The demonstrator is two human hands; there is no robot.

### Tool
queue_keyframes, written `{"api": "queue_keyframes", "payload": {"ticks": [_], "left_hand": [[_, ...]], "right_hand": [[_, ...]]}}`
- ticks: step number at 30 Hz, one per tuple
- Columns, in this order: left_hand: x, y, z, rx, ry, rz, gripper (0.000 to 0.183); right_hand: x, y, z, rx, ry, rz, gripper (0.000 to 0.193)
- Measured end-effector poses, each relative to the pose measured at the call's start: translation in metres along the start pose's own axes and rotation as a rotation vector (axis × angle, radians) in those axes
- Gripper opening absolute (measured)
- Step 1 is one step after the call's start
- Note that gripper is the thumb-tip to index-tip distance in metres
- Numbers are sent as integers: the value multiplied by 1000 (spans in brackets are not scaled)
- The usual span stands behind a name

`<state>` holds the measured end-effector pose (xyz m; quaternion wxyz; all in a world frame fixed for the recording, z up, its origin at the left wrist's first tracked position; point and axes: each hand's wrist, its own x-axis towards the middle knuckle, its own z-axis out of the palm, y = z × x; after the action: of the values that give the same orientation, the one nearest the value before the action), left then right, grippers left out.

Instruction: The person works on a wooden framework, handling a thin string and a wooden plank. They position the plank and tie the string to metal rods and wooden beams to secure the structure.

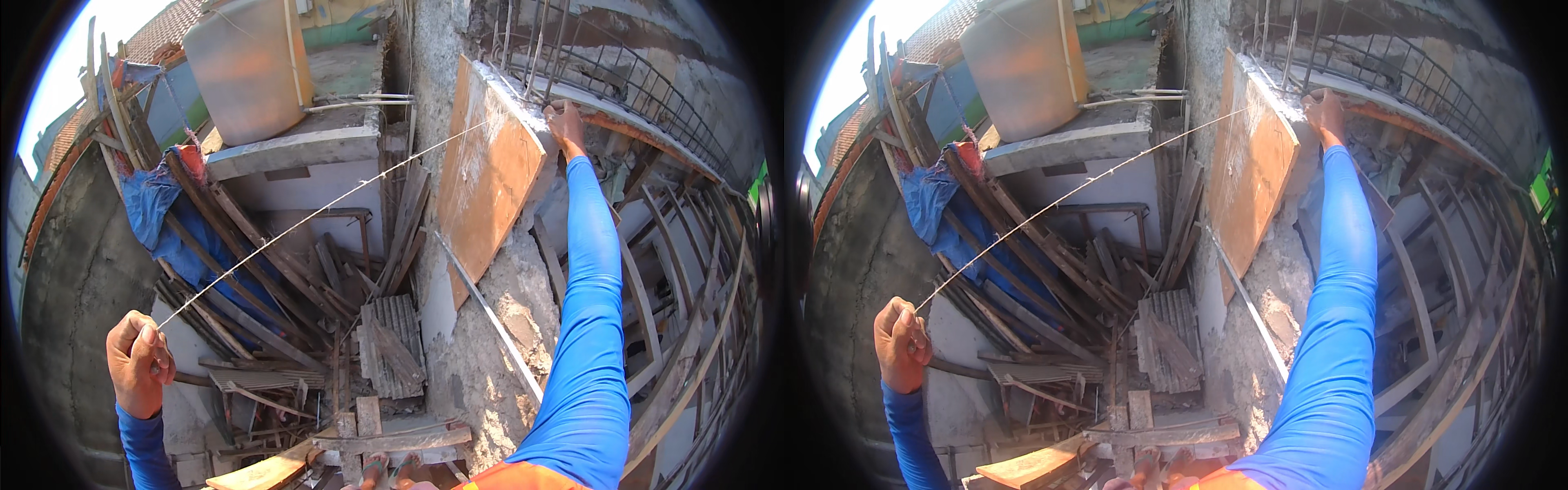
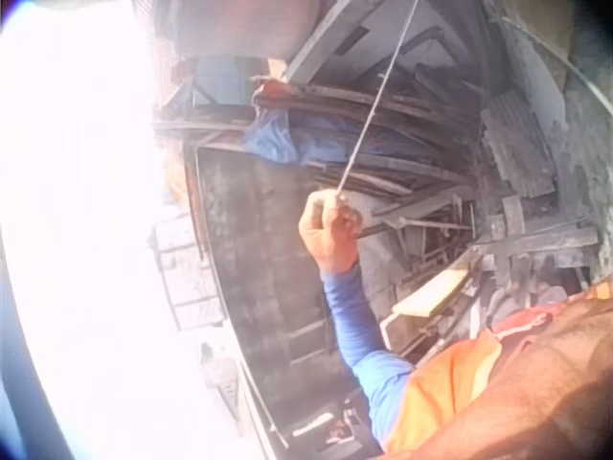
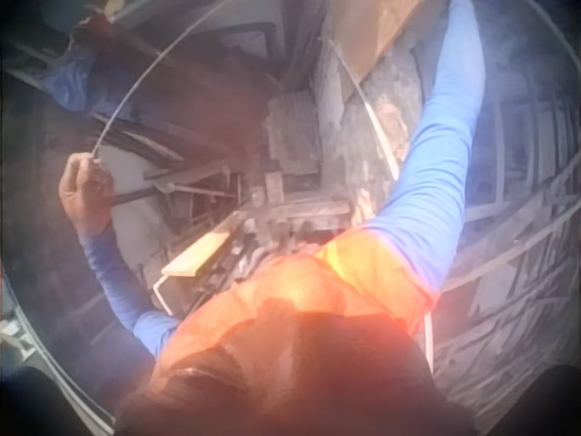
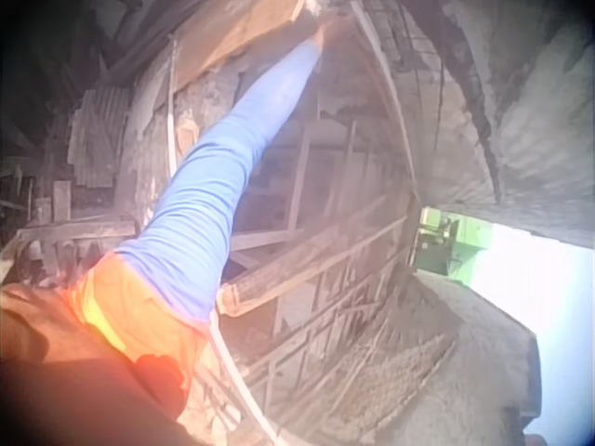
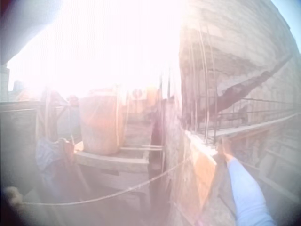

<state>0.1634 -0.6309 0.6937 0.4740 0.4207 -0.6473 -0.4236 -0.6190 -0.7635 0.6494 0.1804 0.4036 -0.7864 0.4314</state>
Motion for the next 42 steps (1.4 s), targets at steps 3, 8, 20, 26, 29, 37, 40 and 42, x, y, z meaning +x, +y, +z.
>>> {"api": "queue_keyframes", "payload": {"ticks": [3,8,20,26,29,37,40,42], "left_hand": [[3,-1,-1,31,5,34,23],[11,3,0,25,-18,43,24],[6,-6,9,57,-59,-61,22],[11,-7,11,23,-62,-48,22],[9,-5,3,19,-62,-67,23],[5,-14,16,70,-56,-102,25],[5,-18,16,67,-44,-90,25],[6,-20,11,40,-39,-105,26]], "right_hand": [[5,6,0,-22,-33,-1,33],[8,11,7,-17,48,2,30],[18,23,17,164,-40,66,33],[19,23,18,-128,82,-36,32],[27,37,19,146,19,49,33],[20,26,22,66,94,192,37],[15,21,19,137,35,182,38],[12,23,17,306,-53,189,37]]}}
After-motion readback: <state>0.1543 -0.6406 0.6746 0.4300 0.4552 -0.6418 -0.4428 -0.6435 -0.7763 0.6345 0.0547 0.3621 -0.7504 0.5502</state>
